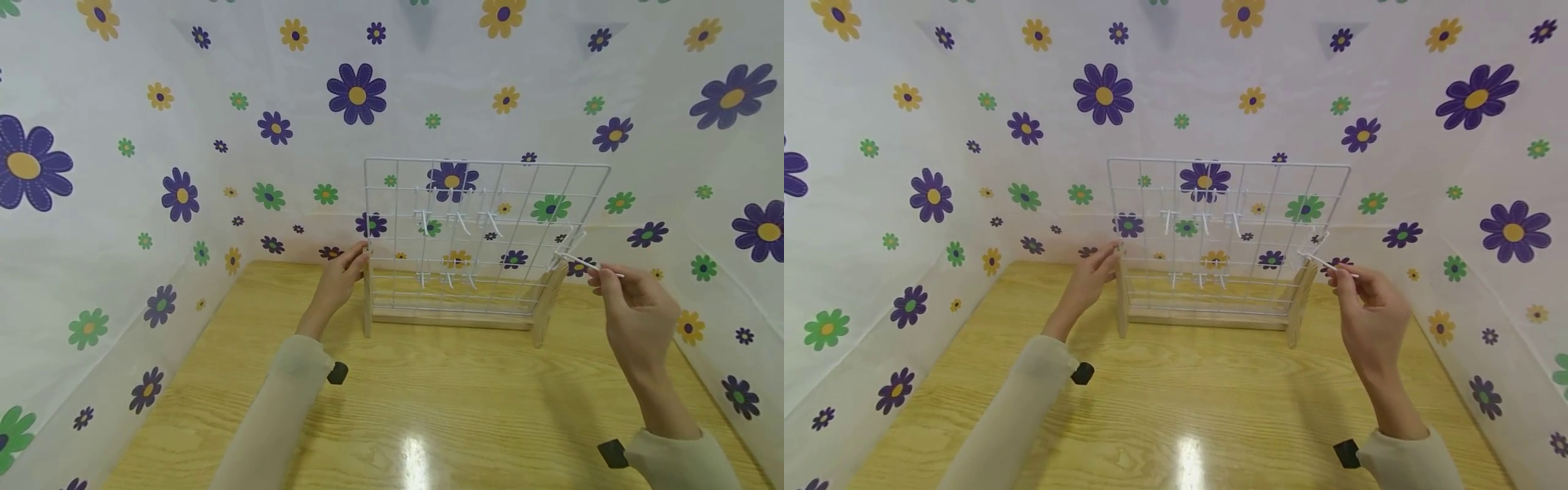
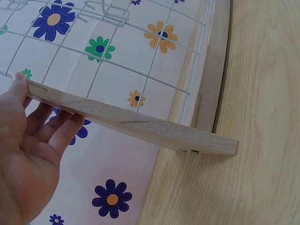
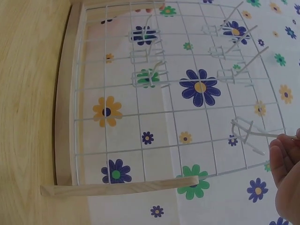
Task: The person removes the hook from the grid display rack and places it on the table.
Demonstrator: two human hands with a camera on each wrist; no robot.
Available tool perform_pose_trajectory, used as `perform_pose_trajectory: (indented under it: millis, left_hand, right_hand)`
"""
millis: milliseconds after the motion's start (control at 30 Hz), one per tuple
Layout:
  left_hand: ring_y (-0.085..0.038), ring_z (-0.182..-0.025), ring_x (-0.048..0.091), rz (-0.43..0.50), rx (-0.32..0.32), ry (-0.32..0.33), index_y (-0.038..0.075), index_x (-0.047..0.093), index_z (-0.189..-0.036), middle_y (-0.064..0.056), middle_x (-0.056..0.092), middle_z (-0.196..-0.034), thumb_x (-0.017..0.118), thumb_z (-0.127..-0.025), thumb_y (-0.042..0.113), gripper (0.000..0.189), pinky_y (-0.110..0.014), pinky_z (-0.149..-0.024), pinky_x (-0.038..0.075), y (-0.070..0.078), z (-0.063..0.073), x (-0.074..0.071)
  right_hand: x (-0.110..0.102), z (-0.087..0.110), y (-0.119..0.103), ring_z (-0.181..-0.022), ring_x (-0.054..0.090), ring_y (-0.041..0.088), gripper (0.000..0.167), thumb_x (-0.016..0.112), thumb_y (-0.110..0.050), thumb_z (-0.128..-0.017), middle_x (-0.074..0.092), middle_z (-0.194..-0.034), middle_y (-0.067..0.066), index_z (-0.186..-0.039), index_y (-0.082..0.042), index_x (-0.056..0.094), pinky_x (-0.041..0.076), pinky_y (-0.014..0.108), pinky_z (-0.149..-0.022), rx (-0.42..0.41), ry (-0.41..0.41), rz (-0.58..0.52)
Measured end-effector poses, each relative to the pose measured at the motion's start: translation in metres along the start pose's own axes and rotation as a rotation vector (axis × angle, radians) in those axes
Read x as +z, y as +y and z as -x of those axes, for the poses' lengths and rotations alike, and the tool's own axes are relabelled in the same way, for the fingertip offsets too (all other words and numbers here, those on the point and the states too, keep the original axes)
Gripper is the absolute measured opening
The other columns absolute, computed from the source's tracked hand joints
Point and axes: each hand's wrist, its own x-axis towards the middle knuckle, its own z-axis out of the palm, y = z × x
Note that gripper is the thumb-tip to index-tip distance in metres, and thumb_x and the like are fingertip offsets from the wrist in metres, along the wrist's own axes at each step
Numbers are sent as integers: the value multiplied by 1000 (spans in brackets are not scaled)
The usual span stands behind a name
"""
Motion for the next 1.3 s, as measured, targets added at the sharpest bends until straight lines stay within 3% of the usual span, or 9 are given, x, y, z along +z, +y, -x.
perform_pose_trajectory:
  millis: [133,367,567,833,1300]
  left_hand:
    - [-33,-136,54,11,-4,-2,16,47,-157,-3,42,-161,50,-109,41,54,-34,-101,57,0,0,0]
    - [-33,-137,53,27,3,7,13,47,-156,-3,41,-162,50,-110,37,52,-33,-101,57,0,1,0]
    - [-34,-138,52,33,13,-1,10,46,-156,-5,39,-163,50,-110,37,53,-33,-101,56,-2,1,0]
    - [-34,-136,54,38,15,0,10,47,-156,-7,43,-161,51,-110,36,53,-33,-101,57,-2,-1,1]
    - [-34,-135,55,55,10,9,14,50,-155,-9,48,-157,52,-110,36,50,-32,-100,57,-1,0,1]
  right_hand:
    - [-6,5,3,-83,70,2,17,64,0,-100,73,-98,-16,-109,13,72,56,8,-80,33,3,27]
    - [-12,11,8,-80,71,3,16,64,5,-99,76,-96,-10,-106,17,71,57,9,-76,7,15,-10]
    - [-16,19,10,-79,69,0,16,65,2,-99,74,-94,-17,-107,14,72,56,7,-76,57,8,43]
    - [-24,27,22,-77,70,0,13,64,10,-96,75,-93,-13,-103,20,69,57,8,-73,29,7,14]
    - [-36,48,34,-74,69,-3,12,64,9,-98,72,-89,-21,-102,19,69,58,9,-69,136,-25,67]
